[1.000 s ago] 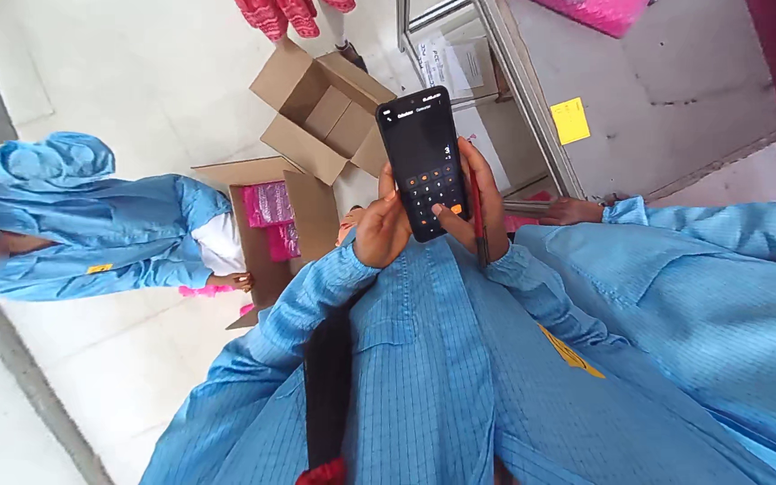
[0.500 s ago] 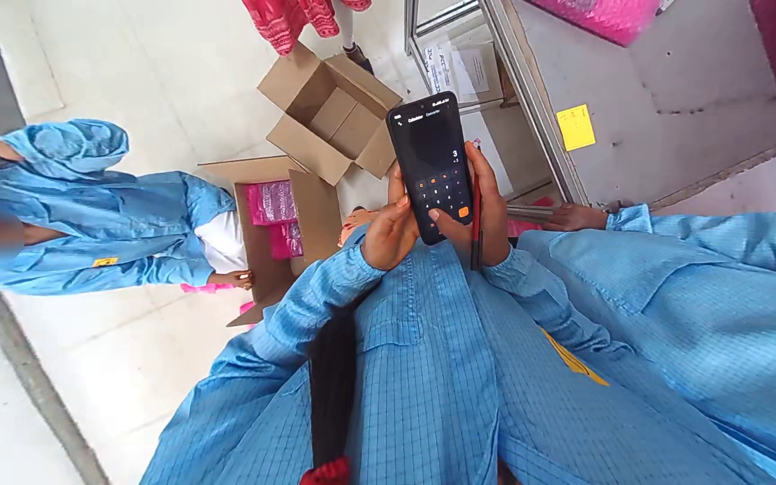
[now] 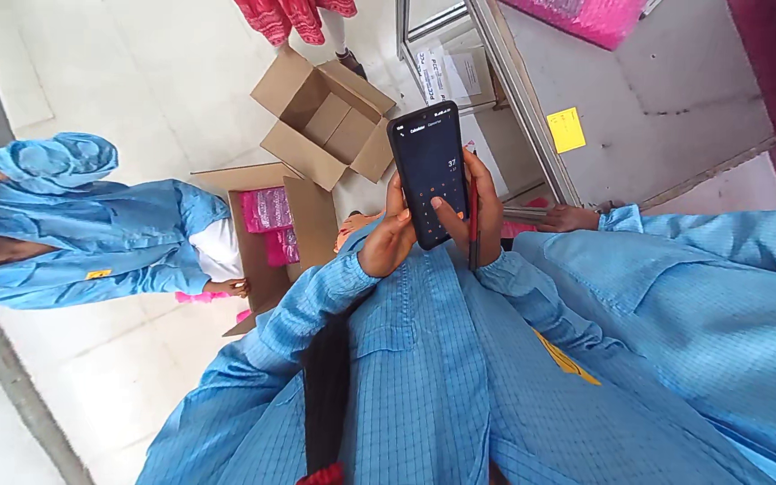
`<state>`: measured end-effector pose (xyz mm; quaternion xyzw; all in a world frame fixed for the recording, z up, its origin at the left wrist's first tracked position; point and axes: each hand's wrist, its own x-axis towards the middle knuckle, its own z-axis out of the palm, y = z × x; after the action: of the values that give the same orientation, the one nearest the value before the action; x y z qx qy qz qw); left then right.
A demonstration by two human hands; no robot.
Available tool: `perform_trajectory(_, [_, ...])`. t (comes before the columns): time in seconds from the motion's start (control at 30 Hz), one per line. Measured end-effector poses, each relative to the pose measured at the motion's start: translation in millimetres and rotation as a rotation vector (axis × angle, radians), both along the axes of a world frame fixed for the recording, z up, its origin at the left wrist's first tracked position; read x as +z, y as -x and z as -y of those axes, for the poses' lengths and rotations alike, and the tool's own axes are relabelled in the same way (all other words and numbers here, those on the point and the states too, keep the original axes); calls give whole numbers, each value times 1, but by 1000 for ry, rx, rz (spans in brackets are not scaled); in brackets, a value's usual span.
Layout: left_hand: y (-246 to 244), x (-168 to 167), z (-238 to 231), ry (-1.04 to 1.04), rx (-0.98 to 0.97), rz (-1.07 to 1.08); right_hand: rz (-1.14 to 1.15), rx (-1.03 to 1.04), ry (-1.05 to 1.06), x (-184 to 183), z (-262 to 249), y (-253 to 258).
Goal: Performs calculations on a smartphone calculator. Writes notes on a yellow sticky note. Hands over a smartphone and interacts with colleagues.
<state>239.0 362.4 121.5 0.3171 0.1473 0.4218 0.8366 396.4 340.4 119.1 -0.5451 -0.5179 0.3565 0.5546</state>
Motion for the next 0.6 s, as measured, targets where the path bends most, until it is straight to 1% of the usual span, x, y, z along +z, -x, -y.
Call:
perform_trajectory(0.07, [1, 0, -1, 8, 3, 6, -115, 48, 41, 1, 1, -5])
perform_trajectory(0.17, [4, -1, -3, 58, 14, 40, -351, 184, 83, -1, 2, -19])
perform_trajectory(0.23, [5, 0, -3, 81, 18, 63, -421, 259, 65, -4, 1, -26])
perform_trajectory(0.33, [6, -1, -3, 77, 18, 78, -384, 295, 27, -6, 2, -29])
perform_trajectory(0.5, [5, -2, -3, 81, 20, 88, -275, 256, 21, -7, 3, -26])
perform_trajectory(0.6, [5, -3, -3, 94, 13, 98, -373, 285, 12, -9, 3, -28])
